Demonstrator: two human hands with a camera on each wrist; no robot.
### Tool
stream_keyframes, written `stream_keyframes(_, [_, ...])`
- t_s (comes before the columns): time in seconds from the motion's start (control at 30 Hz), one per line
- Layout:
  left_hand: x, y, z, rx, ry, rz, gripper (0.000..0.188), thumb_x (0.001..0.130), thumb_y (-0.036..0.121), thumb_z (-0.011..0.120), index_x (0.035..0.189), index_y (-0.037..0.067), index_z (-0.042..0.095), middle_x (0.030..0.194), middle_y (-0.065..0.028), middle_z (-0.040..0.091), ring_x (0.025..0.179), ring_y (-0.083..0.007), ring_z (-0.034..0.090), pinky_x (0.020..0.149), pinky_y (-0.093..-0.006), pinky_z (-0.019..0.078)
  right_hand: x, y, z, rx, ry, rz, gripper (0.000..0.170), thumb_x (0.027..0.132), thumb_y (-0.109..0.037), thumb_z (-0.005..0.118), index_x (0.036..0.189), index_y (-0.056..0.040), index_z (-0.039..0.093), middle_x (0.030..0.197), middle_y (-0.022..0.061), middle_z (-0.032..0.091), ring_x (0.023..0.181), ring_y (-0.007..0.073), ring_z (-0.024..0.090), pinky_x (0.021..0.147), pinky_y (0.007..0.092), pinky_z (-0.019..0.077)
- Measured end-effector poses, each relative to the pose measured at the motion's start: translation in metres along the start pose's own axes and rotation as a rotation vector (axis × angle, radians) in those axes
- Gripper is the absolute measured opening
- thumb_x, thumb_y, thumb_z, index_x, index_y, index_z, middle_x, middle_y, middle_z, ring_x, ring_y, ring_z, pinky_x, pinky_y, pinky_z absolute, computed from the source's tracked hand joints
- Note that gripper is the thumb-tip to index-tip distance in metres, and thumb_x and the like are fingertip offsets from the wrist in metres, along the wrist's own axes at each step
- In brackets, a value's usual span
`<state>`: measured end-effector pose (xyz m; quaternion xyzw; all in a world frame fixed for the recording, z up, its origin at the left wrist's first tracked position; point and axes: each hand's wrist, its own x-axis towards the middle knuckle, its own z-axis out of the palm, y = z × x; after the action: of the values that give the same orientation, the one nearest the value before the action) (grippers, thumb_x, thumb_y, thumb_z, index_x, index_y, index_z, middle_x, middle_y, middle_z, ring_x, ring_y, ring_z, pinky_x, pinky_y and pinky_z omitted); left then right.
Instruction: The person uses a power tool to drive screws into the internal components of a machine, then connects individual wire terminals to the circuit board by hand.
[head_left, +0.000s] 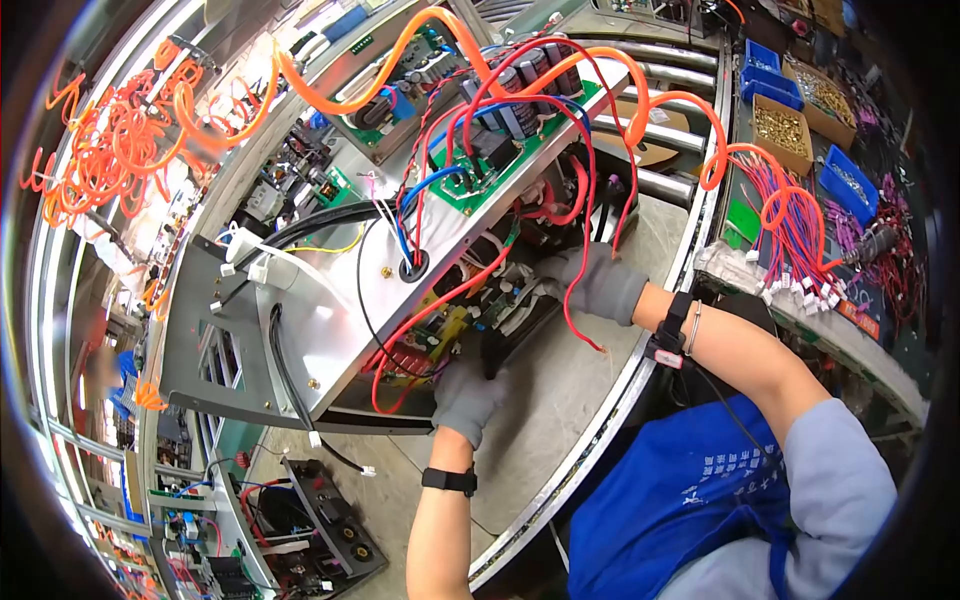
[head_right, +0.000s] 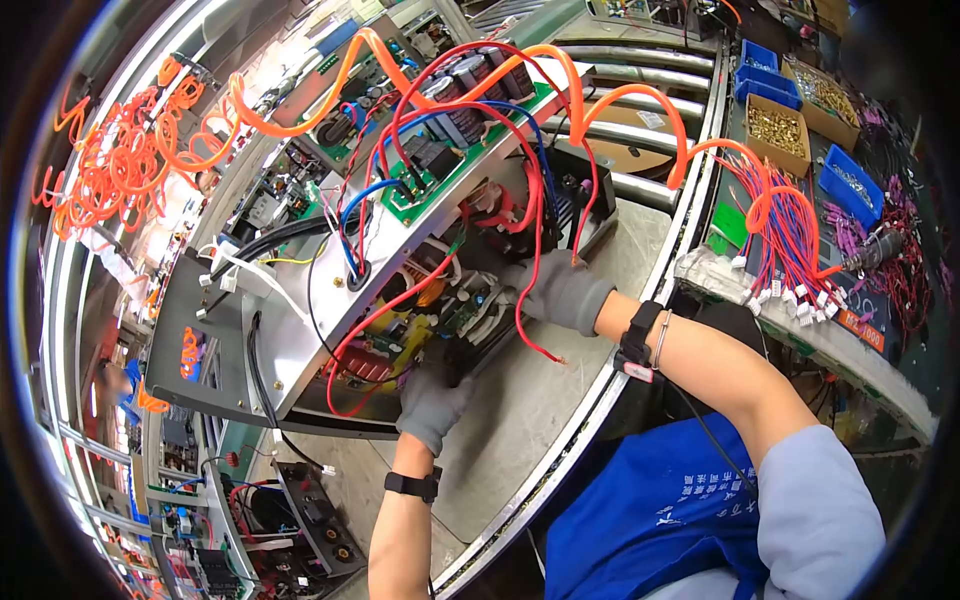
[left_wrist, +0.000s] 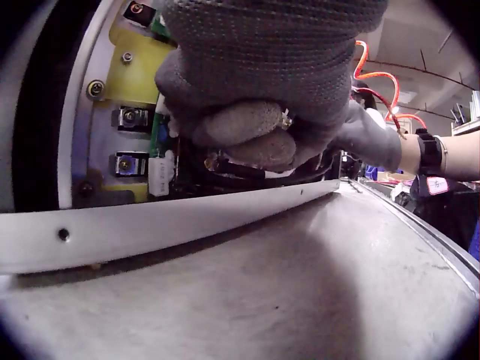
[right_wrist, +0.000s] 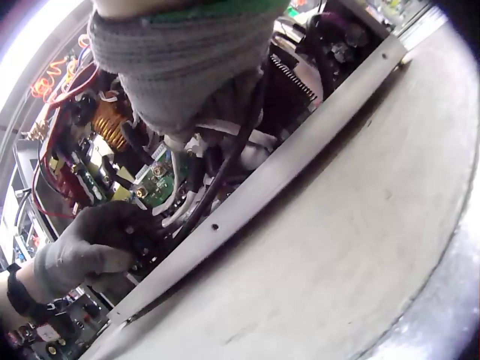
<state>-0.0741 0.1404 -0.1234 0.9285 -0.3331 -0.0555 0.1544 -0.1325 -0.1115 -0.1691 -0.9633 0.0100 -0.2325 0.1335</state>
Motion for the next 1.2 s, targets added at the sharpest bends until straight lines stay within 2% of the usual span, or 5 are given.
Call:
stream_keyframes(0.43, [0.000,-0.001,0.007,0.002,0.029,0.000,0.053,0.077,0.028,0.065,0.125,0.012,0.050,0.099,-0.0165,0.069,0.090,-0.0370,0.067,0.077,-0.0454,0.0528,-0.002,0.001,-0.002,0.102,0.042,-0.044,0.027,0.089,-0.035,0.058,0.106,-0.0160,0.066,0.087,0.0136,0.068,0.075,0.0329,0.067,0.063,0.0440,0.0536])
stream_keyframes(0.53, [0.002,-0.009,0.015,-0.015,0.065,0.049,0.059,0.077,0.029,0.066,0.130,0.013,0.045,0.097,-0.0176,0.069,0.089,-0.0370,0.067,0.077,-0.0458,0.0530,-0.001,0.000,-0.008,0.031,-0.023,-0.072,0.027,0.088,-0.034,0.059,0.105,-0.0138,0.065,0.088,0.0125,0.067,0.078,0.0325,0.066,0.065,0.0427,0.0529])
stream_keyframes(0.73, [-0.013,0.022,0.015,0.160,0.034,-0.130,0.074,0.080,0.030,0.064,0.141,0.003,0.031,0.088,-0.0155,0.070,0.084,-0.0364,0.067,0.074,-0.0458,0.0530,-0.044,0.005,-0.037,0.150,0.411,-0.176,0.023,0.084,-0.024,0.066,0.103,-0.0092,0.065,0.085,0.0105,0.064,0.081,0.0331,0.062,0.070,0.0404,0.0508])
stream_keyframes(0.93, [-0.061,0.100,0.034,0.053,-0.178,-0.129,0.087,0.086,0.037,0.056,0.149,-0.001,0.010,0.082,-0.0197,0.069,0.074,-0.0398,0.067,0.069,-0.0482,0.0518,-0.063,0.011,-0.050,0.470,0.432,0.134,0.016,0.086,-0.015,0.065,0.100,-0.0085,0.067,0.083,0.0133,0.066,0.076,0.0310,0.065,0.069,0.0379,0.0525])
stream_keyframes(1.2, [-0.022,0.125,0.046,-0.015,-0.064,-0.120,0.073,0.085,0.035,0.059,0.139,-0.005,0.031,0.084,-0.0238,0.067,0.078,-0.0409,0.066,0.070,-0.0492,0.0506,-0.064,0.013,-0.040,0.497,0.271,0.252,0.020,0.089,-0.028,0.061,0.099,-0.0121,0.068,0.085,0.0124,0.067,0.080,0.0329,0.065,0.072,0.0405,0.0515])
